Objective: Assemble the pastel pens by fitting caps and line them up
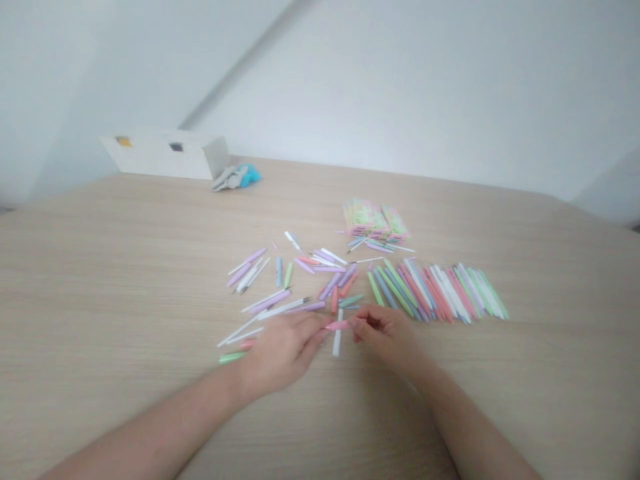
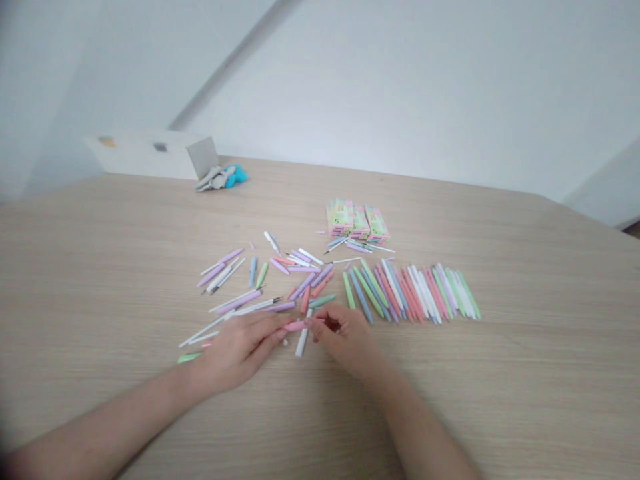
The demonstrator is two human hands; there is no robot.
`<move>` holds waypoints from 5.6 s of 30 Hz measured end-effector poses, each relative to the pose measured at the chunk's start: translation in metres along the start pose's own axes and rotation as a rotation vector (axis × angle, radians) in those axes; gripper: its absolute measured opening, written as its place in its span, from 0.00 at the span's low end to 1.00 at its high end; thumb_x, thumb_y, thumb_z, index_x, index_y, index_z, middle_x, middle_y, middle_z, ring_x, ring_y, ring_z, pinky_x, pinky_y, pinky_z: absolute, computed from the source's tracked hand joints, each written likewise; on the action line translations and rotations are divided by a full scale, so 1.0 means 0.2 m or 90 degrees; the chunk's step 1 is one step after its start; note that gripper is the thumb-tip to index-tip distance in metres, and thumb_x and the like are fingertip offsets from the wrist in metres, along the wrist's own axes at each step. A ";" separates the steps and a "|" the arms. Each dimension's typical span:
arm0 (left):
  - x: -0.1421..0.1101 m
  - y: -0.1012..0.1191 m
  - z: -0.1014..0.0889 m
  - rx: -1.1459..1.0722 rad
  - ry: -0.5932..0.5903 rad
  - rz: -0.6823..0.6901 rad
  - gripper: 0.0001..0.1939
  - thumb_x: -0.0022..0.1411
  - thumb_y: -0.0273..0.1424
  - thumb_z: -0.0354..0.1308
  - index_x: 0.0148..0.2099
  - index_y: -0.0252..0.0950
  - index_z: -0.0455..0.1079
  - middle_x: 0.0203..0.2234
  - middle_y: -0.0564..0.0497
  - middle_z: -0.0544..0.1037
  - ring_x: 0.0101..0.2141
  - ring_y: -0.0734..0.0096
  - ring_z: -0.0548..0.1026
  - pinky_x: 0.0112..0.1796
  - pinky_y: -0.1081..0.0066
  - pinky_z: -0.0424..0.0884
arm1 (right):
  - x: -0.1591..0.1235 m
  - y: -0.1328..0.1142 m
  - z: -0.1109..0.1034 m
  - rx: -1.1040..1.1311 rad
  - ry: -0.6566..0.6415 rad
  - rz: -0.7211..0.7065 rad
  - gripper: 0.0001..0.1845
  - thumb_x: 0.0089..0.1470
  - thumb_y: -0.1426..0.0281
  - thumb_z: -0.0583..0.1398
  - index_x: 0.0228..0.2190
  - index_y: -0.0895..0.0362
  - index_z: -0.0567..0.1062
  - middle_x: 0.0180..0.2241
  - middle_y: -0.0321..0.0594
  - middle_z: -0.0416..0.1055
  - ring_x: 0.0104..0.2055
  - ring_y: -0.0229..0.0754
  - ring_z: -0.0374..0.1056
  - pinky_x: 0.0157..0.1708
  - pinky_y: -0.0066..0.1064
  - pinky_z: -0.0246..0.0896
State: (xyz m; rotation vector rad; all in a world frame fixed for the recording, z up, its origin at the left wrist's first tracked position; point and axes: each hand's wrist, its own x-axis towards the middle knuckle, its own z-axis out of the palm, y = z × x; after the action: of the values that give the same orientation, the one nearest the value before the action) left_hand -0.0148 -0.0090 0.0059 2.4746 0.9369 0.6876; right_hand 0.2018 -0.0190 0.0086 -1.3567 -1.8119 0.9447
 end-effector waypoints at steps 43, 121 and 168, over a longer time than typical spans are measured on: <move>0.00 -0.02 0.00 -0.003 0.012 -0.001 0.18 0.67 0.30 0.45 0.57 0.45 0.65 0.45 0.51 0.76 0.44 0.66 0.73 0.44 0.66 0.69 | 0.00 0.00 -0.01 0.050 -0.006 -0.069 0.09 0.53 0.67 0.60 0.37 0.56 0.72 0.32 0.38 0.72 0.33 0.39 0.67 0.33 0.29 0.62; 0.05 -0.14 0.09 -0.469 0.268 -0.345 0.26 0.62 0.39 0.52 0.57 0.28 0.62 0.28 0.48 0.75 0.27 0.70 0.74 0.23 0.74 0.69 | -0.01 0.04 0.01 -0.065 -0.040 0.012 0.09 0.53 0.68 0.57 0.30 0.59 0.76 0.23 0.35 0.69 0.26 0.36 0.62 0.26 0.26 0.54; 0.03 -0.08 0.07 -0.202 0.134 -0.198 0.08 0.62 0.25 0.48 0.42 0.36 0.66 0.25 0.53 0.71 0.26 0.71 0.69 0.29 0.72 0.64 | 0.04 0.10 -0.25 -0.682 0.217 0.320 0.16 0.59 0.63 0.49 0.39 0.59 0.71 0.31 0.49 0.76 0.34 0.51 0.73 0.27 0.32 0.56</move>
State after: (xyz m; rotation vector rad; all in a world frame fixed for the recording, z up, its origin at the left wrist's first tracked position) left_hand -0.0119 0.0039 -0.0120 1.9557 1.1567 0.9192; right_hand 0.2513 -0.0001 0.0171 -2.5019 -1.7558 -0.1759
